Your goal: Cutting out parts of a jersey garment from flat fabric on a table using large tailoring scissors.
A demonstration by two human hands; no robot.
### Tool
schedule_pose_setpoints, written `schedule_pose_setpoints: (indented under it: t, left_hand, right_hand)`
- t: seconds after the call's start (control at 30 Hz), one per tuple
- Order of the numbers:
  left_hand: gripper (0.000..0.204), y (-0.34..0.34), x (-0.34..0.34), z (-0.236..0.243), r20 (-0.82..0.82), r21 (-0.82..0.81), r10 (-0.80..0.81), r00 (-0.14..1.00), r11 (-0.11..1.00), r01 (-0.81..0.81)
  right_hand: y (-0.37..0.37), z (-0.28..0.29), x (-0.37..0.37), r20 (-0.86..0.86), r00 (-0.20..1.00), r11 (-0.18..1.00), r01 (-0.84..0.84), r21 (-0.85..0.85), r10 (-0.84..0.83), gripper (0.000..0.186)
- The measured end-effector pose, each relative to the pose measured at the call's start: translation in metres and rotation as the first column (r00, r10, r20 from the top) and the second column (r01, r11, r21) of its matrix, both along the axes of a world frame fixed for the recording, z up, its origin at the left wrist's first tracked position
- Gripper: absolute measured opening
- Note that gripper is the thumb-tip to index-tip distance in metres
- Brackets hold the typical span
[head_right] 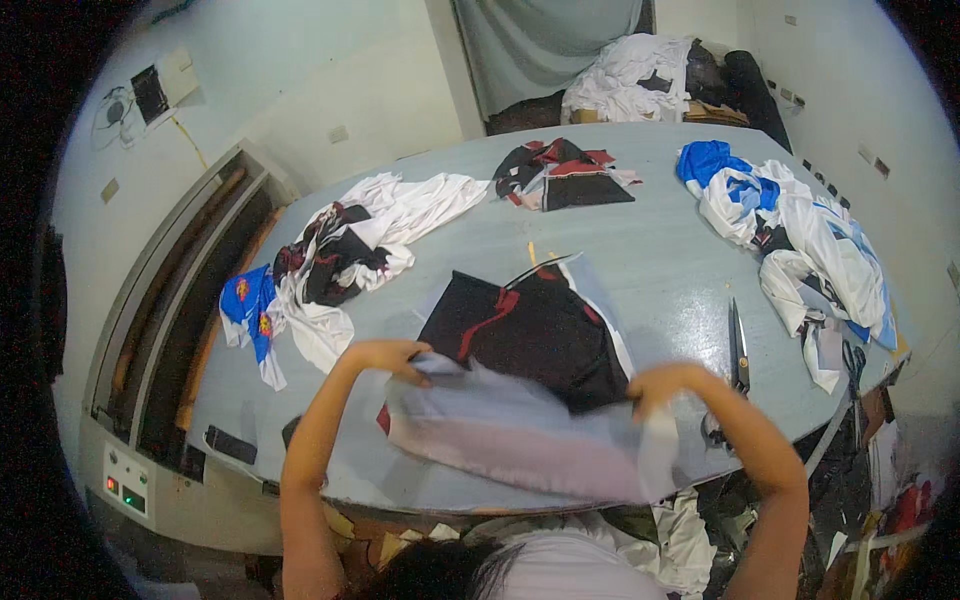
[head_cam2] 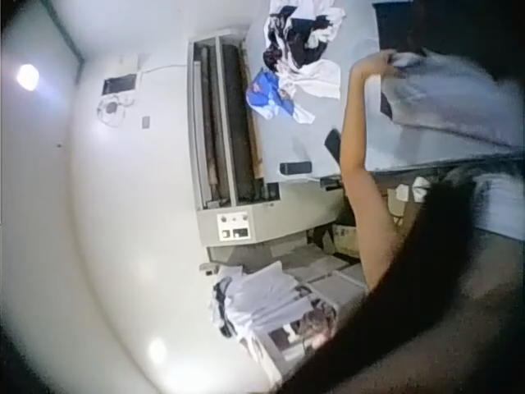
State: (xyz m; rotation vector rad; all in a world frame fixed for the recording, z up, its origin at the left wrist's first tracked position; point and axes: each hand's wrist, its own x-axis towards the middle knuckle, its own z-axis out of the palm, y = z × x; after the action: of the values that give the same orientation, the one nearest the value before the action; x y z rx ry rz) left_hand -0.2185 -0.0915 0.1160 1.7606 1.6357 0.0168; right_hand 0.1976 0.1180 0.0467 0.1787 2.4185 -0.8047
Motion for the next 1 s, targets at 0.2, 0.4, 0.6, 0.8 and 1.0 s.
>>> schedule_pose_setpoints:
  t: [0.2, 0.4, 0.6, 0.8, 1.0]
  left_hand:
    - [0.026, 0.131, -0.039, 0.088, -0.216, 0.889, 0.782, 0.584, 0.405, -0.213]
    - [0.029, 0.02, -0.013, 0.308, 0.185, 0.817, 0.29, 0.939, -0.577, 0.017]
    - [0.026, -0.114, -0.002, 0.195, 0.089, 0.994, 0.583, 0.807, -0.106, -0.033]
    - [0.011, -0.082, 0.023, 0.059, 0.402, 0.611, 0.005, 0.916, 0.744, -0.272]
    - [0.023, -0.066, 0.002, -0.053, 0.204, 0.465, 0.086, 0.975, 0.868, -0.174]
  right_hand:
    - [0.187, 0.134, -0.088, -0.931, 0.347, 0.266, 0.913, 0.308, -0.112, 0.023]
    - [0.03, 0.334, -0.058, -0.667, -0.593, 0.716, 0.687, -0.127, 0.451, 0.019]
    - [-0.059, 0.231, 0.011, -0.96, -0.26, 0.851, 0.475, -0.224, -0.107, 0.016]
    - [-0.051, 0.097, -0.014, -0.987, 0.158, 0.813, 0.578, 0.067, -0.031, 0.026]
    - [-0.024, -0.009, -0.018, -0.928, 0.358, 0.708, 0.629, 0.32, 0.102, 0.028]
